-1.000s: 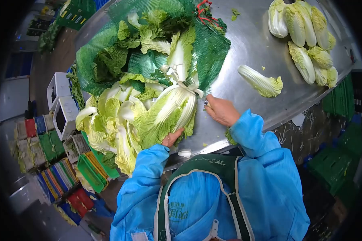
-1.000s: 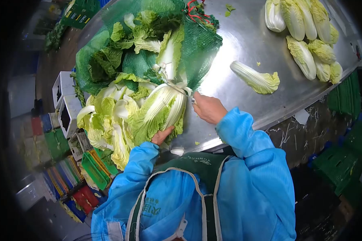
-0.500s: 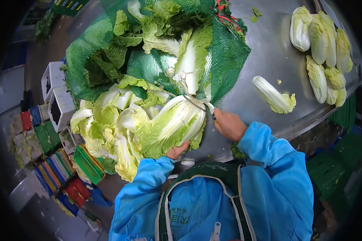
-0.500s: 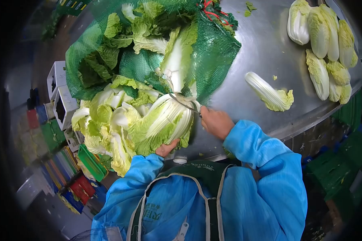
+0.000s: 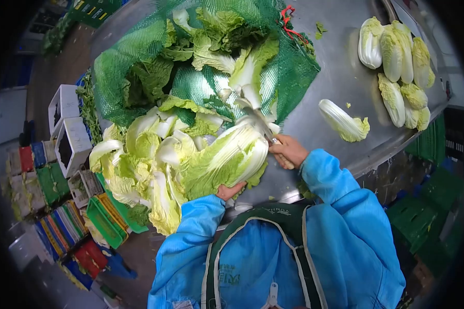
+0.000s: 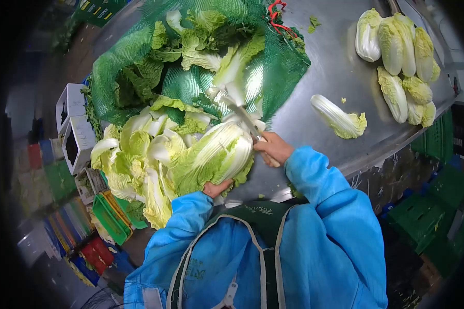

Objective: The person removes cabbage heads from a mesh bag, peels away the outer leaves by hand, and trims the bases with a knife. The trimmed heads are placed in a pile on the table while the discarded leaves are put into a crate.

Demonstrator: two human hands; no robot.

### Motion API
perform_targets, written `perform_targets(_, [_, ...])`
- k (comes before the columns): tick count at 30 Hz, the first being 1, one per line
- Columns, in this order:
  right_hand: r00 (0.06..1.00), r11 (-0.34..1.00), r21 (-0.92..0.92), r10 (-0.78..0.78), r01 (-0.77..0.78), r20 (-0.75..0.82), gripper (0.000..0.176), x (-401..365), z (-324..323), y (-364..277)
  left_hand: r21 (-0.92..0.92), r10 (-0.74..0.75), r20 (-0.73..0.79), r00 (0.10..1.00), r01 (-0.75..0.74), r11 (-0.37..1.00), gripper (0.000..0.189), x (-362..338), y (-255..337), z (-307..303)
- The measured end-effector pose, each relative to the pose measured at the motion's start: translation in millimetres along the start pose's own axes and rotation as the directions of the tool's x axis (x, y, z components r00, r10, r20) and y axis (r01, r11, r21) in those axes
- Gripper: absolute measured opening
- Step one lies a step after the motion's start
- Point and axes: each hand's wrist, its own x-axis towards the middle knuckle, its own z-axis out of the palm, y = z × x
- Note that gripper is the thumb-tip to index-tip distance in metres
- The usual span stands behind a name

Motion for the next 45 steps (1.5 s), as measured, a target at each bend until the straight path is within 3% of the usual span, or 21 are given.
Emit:
perform_targets(2, [0.999, 0.963, 0.268, -0.037, 0.030, 0.021, 0.028, 3.4, 9.6, 11.9, 0.035, 0.041, 0.000, 0.999, -0.041, 0.999, 0.052, 0.5, 0.3, -3.3])
perform_targets(6, [0.971, 0.942, 0.244, -0.241, 0.232, 0.008, 0.040, -35.0, 36.0, -15.2, -0.082, 0.031, -0.092, 0.995, -0.038, 0.996, 0.055, -7.4, 6.0, -9.0])
perform_targets(9, [0.952, 0.952, 0.011, -0.305, 0.305, -0.008, 0.049, -84.0, 55.0, -56.6, -0.319, -0.056, -0.177, 0.983, -0.004, 0.948, 0.058, -18.8, 13.3, -15.0])
perform_targets(11, [0.888, 0.891, -0.106, -0.451, 0.442, -0.092, 0.053, -85.8, 75.4, -58.6, -0.564, -0.155, -0.223, 0.962, 0.002, 0.826, 0.059, -30.0, 22.0, -22.7])
perform_targets(15, [0.768, 0.761, -0.331, -0.624, 0.558, -0.140, 0.055, -50.9, 99.3, -13.7, -0.820, -0.330, -0.270, 0.904, -0.036, 0.571, 0.063, -44.2, 53.5, -41.9])
perform_targets(16, [0.744, 0.726, -0.384, -0.655, 0.570, -0.134, 0.055, -45.4, 102.3, -6.1, -0.792, -0.398, -0.283, 0.872, 0.022, 0.610, 0.065, -42.8, 65.3, -50.7])
perform_targets(17, [0.721, 0.696, -0.389, -0.685, 0.603, -0.109, 0.055, -46.0, 106.3, -2.5, -0.842, -0.367, -0.350, 0.862, -0.118, 0.526, 0.069, -42.3, 71.7, -56.4])
perform_targets(20, [0.699, 0.636, -0.445, -0.715, 0.631, -0.030, 0.054, -45.5, 114.9, -2.2, -0.607, -0.221, -0.417, 0.881, -0.089, 0.790, 0.067, -43.7, 52.0, -74.8])
perform_targets(24, [0.620, 0.519, -0.551, -0.784, 0.653, -0.003, 0.049, -26.9, 129.9, -12.1, -0.553, -0.249, -0.390, 0.887, -0.009, 0.833, 0.071, -25.8, 57.2, -90.3])
perform_targets(25, [0.637, 0.550, -0.533, -0.770, 0.643, -0.026, 0.049, -22.3, 131.3, -10.6, -0.611, -0.285, -0.343, 0.895, 0.019, 0.792, 0.076, -18.7, 48.6, -86.3])
perform_targets(28, [0.670, 0.605, -0.516, -0.738, 0.606, -0.079, 0.050, -13.8, 129.2, -15.0, -0.488, -0.073, -0.467, 0.881, -0.188, 0.852, 0.089, -1.0, 32.8, -68.9])
perform_targets(29, [0.676, 0.609, -0.527, -0.732, 0.593, -0.086, 0.051, -13.8, 128.4, -19.4, -0.490, -0.047, -0.481, 0.875, -0.224, 0.843, 0.101, 5.0, 28.2, -63.1])
perform_targets(32, [0.702, 0.625, -0.570, -0.703, 0.533, -0.114, 0.048, -14.1, 124.0, -33.9, -0.659, -0.075, -0.420, 0.905, -0.247, 0.710, 0.104, 24.0, 29.3, -66.2])
perform_targets(33, [0.710, 0.633, -0.585, -0.691, 0.507, -0.132, 0.047, -15.0, 122.3, -39.3, -0.607, -0.028, -0.464, 0.886, -0.295, 0.738, 0.098, 28.7, 32.5, -70.5])
perform_targets(36, [0.678, 0.665, -0.547, -0.701, 0.508, -0.221, 0.043, -29.5, 120.2, -63.4, -0.861, -0.129, -0.289, 0.949, -0.199, 0.467, 0.086, 36.8, 43.2, -85.2])
perform_targets(37, [0.415, 0.377, -0.684, -0.902, 0.625, -0.118, 0.040, -29.3, 120.1, -71.4, -0.928, -0.175, -0.208, 0.962, -0.137, 0.348, 0.076, 37.0, 48.3, -89.1])
perform_targets(40, [0.578, 0.518, -0.658, -0.802, 0.547, -0.152, 0.041, -40.2, 124.7, -91.6, -0.999, -0.209, -0.039, 0.977, -0.041, -0.006, 0.074, 36.1, 62.7, -94.7])
perform_targets(41, [0.692, 0.673, -0.509, -0.696, 0.537, -0.190, 0.047, -35.4, 121.5, -88.5, -0.996, -0.212, -0.084, 0.974, -0.075, 0.050, 0.076, 33.2, 70.4, -97.4])
perform_targets(44, [0.643, 0.520, -0.674, -0.761, 0.525, -0.086, 0.048, -34.0, 129.4, -76.5, -0.917, -0.389, -0.326, 0.861, -0.188, 0.352, 0.076, 40.3, 28.1, -66.4])
perform_targets(45, [0.648, 0.519, -0.692, -0.756, 0.502, -0.097, 0.049, -30.1, 130.0, -67.5, -0.909, -0.319, -0.335, 0.886, -0.215, 0.357, 0.072, 34.2, 43.1, -77.7])
